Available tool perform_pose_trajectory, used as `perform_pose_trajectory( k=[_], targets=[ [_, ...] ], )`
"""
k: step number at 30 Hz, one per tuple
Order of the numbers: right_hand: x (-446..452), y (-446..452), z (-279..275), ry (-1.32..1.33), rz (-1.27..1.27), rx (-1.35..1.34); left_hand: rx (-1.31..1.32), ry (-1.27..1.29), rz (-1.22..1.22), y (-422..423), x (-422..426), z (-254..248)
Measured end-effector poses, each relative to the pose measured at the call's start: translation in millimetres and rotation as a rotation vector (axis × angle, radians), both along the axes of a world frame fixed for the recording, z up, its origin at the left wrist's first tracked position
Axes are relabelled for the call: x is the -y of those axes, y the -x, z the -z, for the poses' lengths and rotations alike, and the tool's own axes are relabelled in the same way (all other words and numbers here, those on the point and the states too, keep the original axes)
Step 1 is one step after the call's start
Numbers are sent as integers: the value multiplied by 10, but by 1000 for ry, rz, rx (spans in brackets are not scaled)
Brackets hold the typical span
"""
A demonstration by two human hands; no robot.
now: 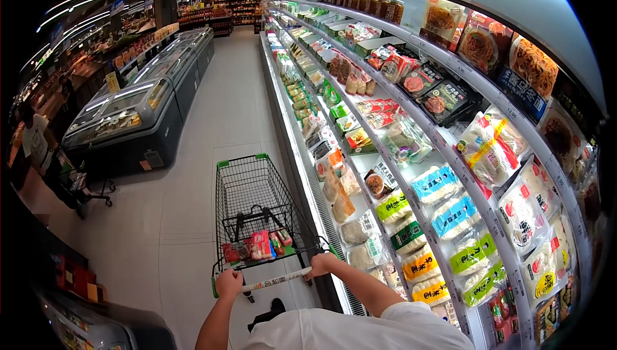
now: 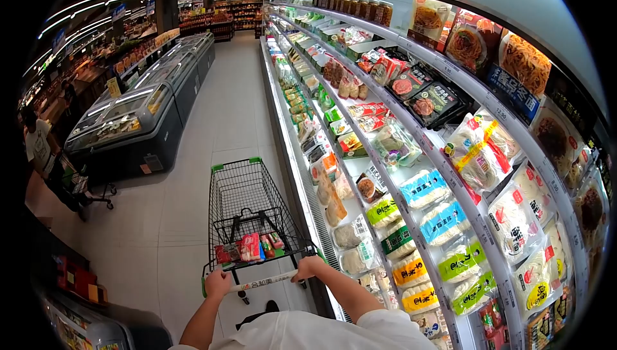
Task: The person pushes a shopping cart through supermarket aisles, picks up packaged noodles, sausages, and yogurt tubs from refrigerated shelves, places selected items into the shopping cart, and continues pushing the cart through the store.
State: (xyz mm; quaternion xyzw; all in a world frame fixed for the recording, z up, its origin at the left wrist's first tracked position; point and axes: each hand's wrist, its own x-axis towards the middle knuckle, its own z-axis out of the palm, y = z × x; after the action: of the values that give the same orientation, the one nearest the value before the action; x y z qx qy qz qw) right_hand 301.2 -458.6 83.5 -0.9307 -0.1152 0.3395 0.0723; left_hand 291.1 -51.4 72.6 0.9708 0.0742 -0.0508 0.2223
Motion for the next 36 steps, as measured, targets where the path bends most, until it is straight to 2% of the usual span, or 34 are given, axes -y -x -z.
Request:
perform_pose_trajectory(
  k=[14,19,26,36],
  targets=[
    [-242,-1177,-268,0,146,42,40,17,85,-1651,-152,-73],
    [-178,-1727,-161,6,103,69,63,29,78,-2251,-148,19],
    [-58,-2671,-322,-3,154,28,90,21,82,-3228,-9,49],
    [272,-4169,-238,-31,139,65,100,6,85,-4753,264,102]
  ],
)
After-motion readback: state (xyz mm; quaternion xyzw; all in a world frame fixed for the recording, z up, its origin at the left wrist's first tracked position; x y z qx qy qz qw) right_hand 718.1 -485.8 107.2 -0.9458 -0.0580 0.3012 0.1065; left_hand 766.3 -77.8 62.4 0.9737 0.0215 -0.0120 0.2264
